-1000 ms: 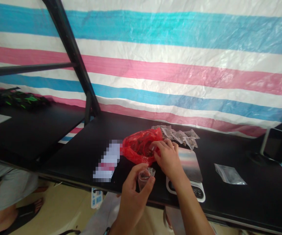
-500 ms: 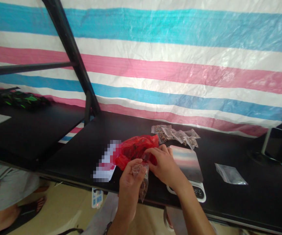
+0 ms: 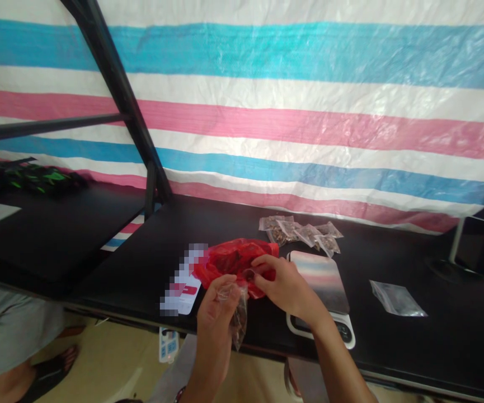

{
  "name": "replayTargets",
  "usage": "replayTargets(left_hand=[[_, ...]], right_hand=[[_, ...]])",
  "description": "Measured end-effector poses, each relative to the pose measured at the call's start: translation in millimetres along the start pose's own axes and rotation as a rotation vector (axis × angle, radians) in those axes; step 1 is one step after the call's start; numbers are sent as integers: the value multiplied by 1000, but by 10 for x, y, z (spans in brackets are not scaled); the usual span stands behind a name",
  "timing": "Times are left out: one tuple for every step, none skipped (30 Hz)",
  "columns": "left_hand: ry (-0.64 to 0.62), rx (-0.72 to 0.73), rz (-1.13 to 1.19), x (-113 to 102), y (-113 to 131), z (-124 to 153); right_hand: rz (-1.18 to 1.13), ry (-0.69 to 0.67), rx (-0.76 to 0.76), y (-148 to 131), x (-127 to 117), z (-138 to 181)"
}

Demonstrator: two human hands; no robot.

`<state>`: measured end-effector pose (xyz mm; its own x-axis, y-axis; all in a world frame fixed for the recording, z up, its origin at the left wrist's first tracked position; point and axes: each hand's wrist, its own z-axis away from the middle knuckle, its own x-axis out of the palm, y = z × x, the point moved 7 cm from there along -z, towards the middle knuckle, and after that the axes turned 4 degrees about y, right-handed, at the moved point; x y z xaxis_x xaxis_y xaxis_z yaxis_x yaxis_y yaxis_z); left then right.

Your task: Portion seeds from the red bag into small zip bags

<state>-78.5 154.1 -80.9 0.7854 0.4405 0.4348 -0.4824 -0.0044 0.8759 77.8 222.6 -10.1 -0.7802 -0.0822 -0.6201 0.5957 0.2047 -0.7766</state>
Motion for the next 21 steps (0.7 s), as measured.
replayTargets(left_hand=[[-10, -3, 1, 6, 0, 1], [-17, -6, -2, 8, -2, 0], [-18, -2, -7, 7, 0, -2], [-19, 12, -18, 6, 10, -5], [-34, 30, -37, 17, 23, -6], [-55, 57, -63, 35, 43, -4], [-78, 90, -92, 60, 67, 4], [-99, 123, -119, 86, 90, 19], [-112, 149, -140, 110, 107, 38], [-112, 167, -152, 127, 118, 59], [-101, 177, -158, 134, 123, 80], [-86, 181, -159, 137, 120, 97], [-77, 178, -159, 138, 110, 110], [-72, 173, -158, 139, 97, 116], [-77, 166, -157, 140, 80, 115], [-87, 161, -154, 141, 65, 108], [-101, 156, -149, 142, 50, 96], [-116, 152, -145, 143, 37, 82], [-132, 146, -143, 145, 25, 67], [-145, 141, -139, 147, 15, 55], [-153, 139, -131, 147, 10, 45]], right_hand=[[-44, -8, 19, 16, -7, -6], [-75, -13, 37, 35, -17, -12], [-91, -12, 52, 55, -33, -18], [-100, -7, 65, 76, -54, -23], [-109, -3, 73, 95, -77, -28], [-125, -1, 74, 105, -101, -32], [-148, -2, 65, 104, -128, -34], [-173, 0, 49, 89, -161, -34], [-194, 7, 27, 59, -202, -30], [-208, 21, 0, 13, -251, -21], [-221, 39, -32, -46, -305, -7], [-235, 52, -67, -115, -355, 14], [-253, 58, -104, -189, -397, 40], [-272, 52, -141, -264, -426, 71], [-282, 39, -174, -332, -442, 105], [-274, 23, -201, -387, -444, 141], [-246, 10, -220, -427, -438, 175], [-202, 6, -233, -453, -428, 205], [-149, 6, -240, -468, -414, 231], [-94, 6, -240, -473, -397, 251], [-45, 10, -238, -475, -382, 266]])
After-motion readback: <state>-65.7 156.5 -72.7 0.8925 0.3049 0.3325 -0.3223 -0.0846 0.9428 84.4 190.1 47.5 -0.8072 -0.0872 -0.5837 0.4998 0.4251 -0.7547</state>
